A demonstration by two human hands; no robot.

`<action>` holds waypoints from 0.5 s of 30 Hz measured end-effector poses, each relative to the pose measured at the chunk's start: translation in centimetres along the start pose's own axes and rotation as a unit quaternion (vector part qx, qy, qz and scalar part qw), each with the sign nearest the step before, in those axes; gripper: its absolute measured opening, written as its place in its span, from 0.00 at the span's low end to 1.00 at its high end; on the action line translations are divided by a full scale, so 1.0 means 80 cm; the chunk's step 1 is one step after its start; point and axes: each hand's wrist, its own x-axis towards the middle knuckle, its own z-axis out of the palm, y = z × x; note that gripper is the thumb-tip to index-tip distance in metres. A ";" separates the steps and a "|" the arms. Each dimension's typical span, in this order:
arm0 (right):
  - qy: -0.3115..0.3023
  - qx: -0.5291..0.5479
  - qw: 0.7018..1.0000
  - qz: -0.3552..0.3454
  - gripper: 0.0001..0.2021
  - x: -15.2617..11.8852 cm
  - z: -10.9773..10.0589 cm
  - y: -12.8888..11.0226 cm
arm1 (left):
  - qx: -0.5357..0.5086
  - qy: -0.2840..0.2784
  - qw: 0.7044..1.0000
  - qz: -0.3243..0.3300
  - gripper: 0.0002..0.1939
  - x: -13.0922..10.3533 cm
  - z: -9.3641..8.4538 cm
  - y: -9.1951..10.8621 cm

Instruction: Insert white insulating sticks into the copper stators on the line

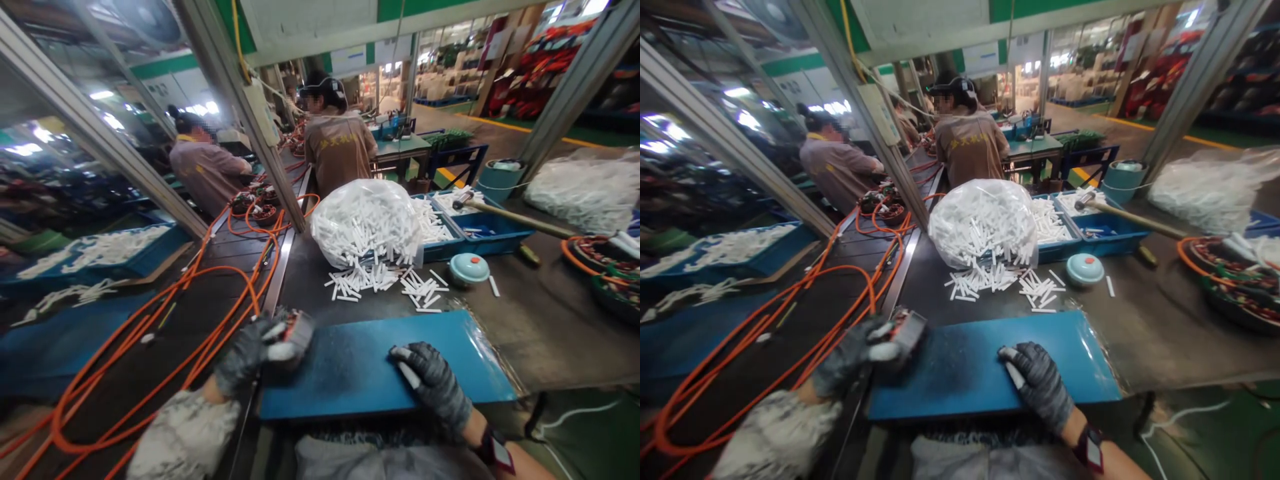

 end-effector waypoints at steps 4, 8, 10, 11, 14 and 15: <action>-0.039 0.103 0.994 -0.010 0.17 0.041 0.022 -0.030 | 0.211 -0.081 0.965 0.132 0.21 0.006 0.103 0.021; -0.127 0.177 0.970 -0.106 0.20 0.076 0.028 -0.038 | 0.365 -0.146 0.889 0.236 0.36 0.015 0.126 0.031; -0.168 0.196 0.958 -0.127 0.21 0.085 0.022 -0.030 | 0.365 -0.191 0.865 0.288 0.40 0.022 0.111 0.033; -0.181 0.204 0.954 -0.123 0.22 0.089 0.018 -0.024 | 0.355 -0.208 0.858 0.307 0.36 0.026 0.103 0.034; -0.204 0.219 0.948 -0.106 0.27 0.095 0.011 -0.006 | 0.346 -0.213 0.853 0.326 0.18 0.039 0.093 0.037; -0.222 0.227 0.943 -0.102 0.27 0.097 0.011 -0.002 | 0.357 -0.204 0.852 0.325 0.18 0.043 0.094 0.039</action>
